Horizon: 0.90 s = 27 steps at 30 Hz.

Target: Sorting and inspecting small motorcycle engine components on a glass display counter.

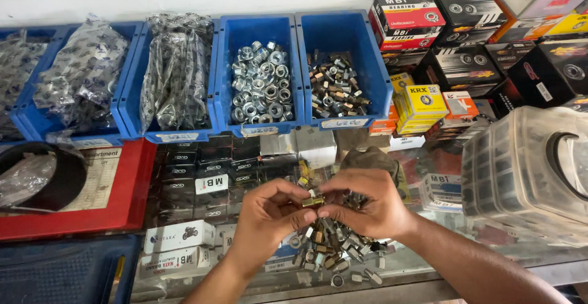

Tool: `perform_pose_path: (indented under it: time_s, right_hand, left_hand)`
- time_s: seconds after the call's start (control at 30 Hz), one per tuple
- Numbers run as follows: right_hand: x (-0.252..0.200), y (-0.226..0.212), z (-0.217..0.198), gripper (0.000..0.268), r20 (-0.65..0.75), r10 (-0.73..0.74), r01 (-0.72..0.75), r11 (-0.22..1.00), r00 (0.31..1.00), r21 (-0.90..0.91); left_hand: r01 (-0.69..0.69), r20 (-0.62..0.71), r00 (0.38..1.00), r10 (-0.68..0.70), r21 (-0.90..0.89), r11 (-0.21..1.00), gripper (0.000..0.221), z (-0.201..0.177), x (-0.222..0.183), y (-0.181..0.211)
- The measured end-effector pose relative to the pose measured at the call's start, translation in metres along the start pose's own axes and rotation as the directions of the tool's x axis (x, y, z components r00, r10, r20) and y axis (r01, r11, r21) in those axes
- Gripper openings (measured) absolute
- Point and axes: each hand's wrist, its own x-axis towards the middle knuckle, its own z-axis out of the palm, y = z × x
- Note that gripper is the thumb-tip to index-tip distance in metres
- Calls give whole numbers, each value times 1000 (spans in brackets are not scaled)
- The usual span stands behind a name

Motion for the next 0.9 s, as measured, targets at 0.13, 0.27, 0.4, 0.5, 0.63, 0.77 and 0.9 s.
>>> perform_pose_path:
  time_s: [0.13, 0.27, 0.4, 0.5, 0.63, 0.77, 0.9]
  right_hand:
    - [1, -5, -1, 44, 24, -39, 38, 999, 999, 39]
    - [-1, -5, 1, 33, 2, -78, 78, 997, 997, -2]
    - [0, -5, 1, 27, -2, -53, 53, 998, 999, -31]
    - [1, -7, 0, 26, -7, -62, 61, 996, 998, -65]
    - [1, -7, -1, 27, -5, -93, 92, 992, 996, -91]
    - [1, -7, -1, 25, 8, -78, 78, 994, 997, -72]
    - [2, -7, -1, 22, 7, -83, 83, 994, 997, -66]
  left_hand:
    - [123, -92, 988, -126, -41, 992, 23, -2, 2, 1]
    - [119, -60, 990, -125, -101, 988, 23, -3, 3, -1]
    - [120, -59, 990, -126, -87, 989, 26, -4, 2, -4]
    - [87, -37, 995, -90, -68, 994, 28, -4, 2, -5]
    - [38, -7, 999, -39, -67, 997, 26, -4, 1, -6]
    - [-11, 17, 1000, 12, -55, 998, 25, -3, 1, -5]
    - [-85, 15, 996, 84, 96, 992, 23, 4, -1, 3]
